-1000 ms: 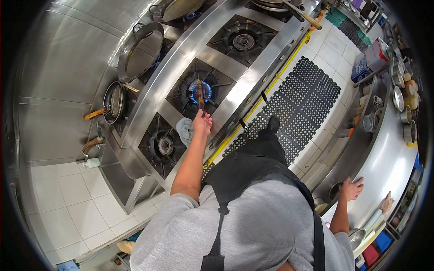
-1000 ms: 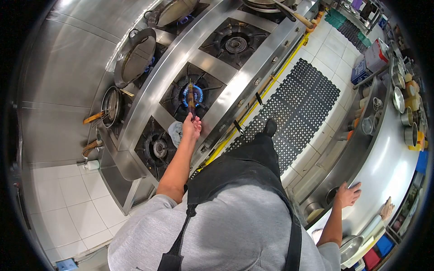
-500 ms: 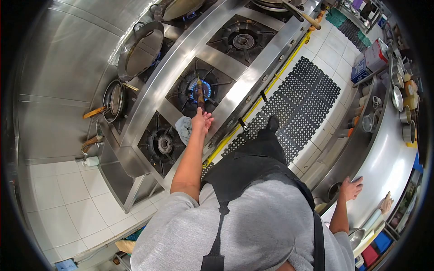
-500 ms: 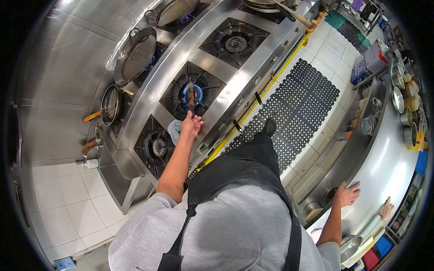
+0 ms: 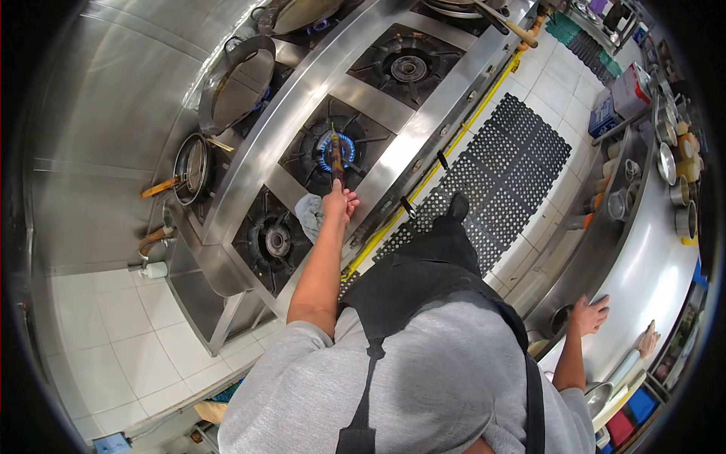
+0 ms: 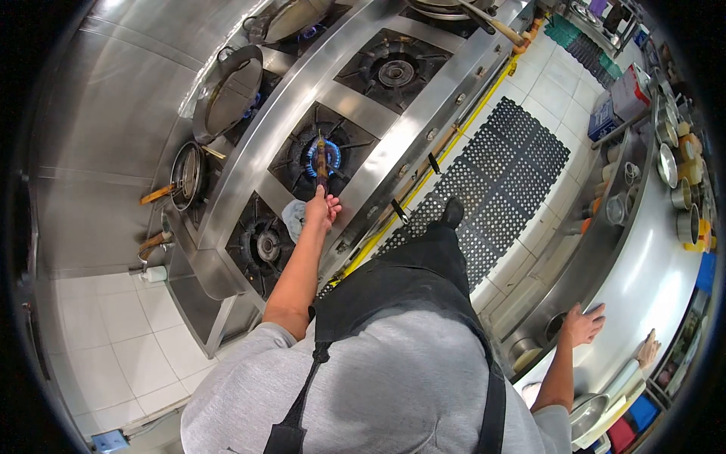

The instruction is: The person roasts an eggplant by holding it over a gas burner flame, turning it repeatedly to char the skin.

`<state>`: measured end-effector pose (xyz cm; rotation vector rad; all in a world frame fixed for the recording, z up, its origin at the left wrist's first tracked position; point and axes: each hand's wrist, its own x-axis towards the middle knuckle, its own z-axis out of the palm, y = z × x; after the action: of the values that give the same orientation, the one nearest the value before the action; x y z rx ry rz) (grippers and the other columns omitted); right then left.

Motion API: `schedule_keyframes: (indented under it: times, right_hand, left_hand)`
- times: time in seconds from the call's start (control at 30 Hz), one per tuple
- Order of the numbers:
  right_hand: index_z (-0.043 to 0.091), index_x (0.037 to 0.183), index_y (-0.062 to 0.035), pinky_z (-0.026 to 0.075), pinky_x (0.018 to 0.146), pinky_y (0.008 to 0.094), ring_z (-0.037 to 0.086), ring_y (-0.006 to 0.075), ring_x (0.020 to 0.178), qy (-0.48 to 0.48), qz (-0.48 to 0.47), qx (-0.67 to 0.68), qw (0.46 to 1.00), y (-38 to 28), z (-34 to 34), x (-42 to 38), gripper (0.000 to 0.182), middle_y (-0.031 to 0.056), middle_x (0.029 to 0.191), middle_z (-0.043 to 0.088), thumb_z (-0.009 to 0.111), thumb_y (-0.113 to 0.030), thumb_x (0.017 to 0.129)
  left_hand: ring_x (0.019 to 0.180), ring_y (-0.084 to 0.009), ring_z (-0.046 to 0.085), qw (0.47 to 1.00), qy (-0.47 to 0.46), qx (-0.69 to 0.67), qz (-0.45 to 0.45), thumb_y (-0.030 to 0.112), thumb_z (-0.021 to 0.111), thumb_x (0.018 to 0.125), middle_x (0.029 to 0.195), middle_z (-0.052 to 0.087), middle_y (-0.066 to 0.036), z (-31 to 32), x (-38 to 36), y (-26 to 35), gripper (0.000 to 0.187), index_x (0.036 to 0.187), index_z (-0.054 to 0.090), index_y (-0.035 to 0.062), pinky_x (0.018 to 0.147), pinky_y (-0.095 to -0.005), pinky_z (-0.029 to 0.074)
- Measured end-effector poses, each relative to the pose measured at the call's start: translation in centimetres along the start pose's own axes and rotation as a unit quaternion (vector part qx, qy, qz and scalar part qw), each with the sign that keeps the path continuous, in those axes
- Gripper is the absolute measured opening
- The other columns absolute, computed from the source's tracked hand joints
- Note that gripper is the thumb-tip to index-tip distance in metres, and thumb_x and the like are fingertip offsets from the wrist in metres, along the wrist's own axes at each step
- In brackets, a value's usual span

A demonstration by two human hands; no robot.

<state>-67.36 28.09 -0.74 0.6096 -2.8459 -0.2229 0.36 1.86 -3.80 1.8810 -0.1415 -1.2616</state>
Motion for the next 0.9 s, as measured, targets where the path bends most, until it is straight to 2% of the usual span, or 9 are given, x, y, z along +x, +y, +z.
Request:
schedule_keyframes:
  times: [0.23,0.37,0.53,0.83,0.9]
  right_hand:
    - [0.029,0.149,-0.0282,0.034,0.103,0.0555,0.033,0.0291,0.138,0.004,0.0,-0.003,1.0,0.2,0.6,0.3,0.08,0.0114,0.148,0.036,0.067,-0.047,0.081]
    - [0.028,0.148,-0.0284,0.034,0.103,0.0552,0.033,0.0288,0.138,0.005,0.004,-0.009,1.0,0.1,0.6,0.2,0.08,0.0113,0.147,0.036,0.067,-0.047,0.081]
    - [0.029,0.149,-0.0256,0.035,0.103,0.0546,0.034,0.0294,0.138,-0.003,-0.001,-0.014,1.0,-0.2,-0.2,0.1,0.08,0.0144,0.148,0.036,0.065,-0.048,0.081]
    - [0.03,0.149,-0.0261,0.035,0.103,0.055,0.034,0.0293,0.137,0.005,-0.002,-0.012,1.0,-0.1,0.0,0.1,0.08,0.0137,0.147,0.037,0.066,-0.047,0.081]
    - [0.03,0.149,-0.0261,0.035,0.103,0.0552,0.034,0.0294,0.137,0.004,-0.002,-0.011,1.0,-0.1,0.0,0.2,0.079,0.0137,0.147,0.037,0.066,-0.047,0.081]
  left_hand:
    - [0.05,-0.0168,0.059,1.0,0.013,0.01,0.004,0.053,0.053,0.095,0.073,0.066,-0.007,0.4,0.3,0.4,0.049,0.09,0.059,0.0046,0.038,-0.0225,0.04]
    - [0.049,-0.0173,0.06,1.0,0.003,0.011,-0.005,0.05,0.052,0.096,0.076,0.066,-0.009,0.2,0.3,0.3,0.048,0.092,0.058,0.0027,0.037,-0.023,0.041]
    - [0.048,-0.0161,0.058,1.0,0.002,0.026,-0.002,0.05,0.053,0.095,0.075,0.066,-0.008,0.2,0.2,0.1,0.046,0.09,0.059,0.0052,0.037,-0.0232,0.04]
    - [0.049,-0.0148,0.055,0.994,0.013,0.105,-0.011,0.052,0.048,0.097,0.07,0.06,-0.001,0.0,-0.3,0.5,0.046,0.087,0.06,0.0094,0.042,-0.026,0.039]
    - [0.047,-0.0157,0.057,0.993,0.019,0.117,-0.008,0.052,0.048,0.096,0.072,0.061,-0.003,0.1,-0.3,0.6,0.047,0.088,0.06,0.0078,0.041,-0.0261,0.039]
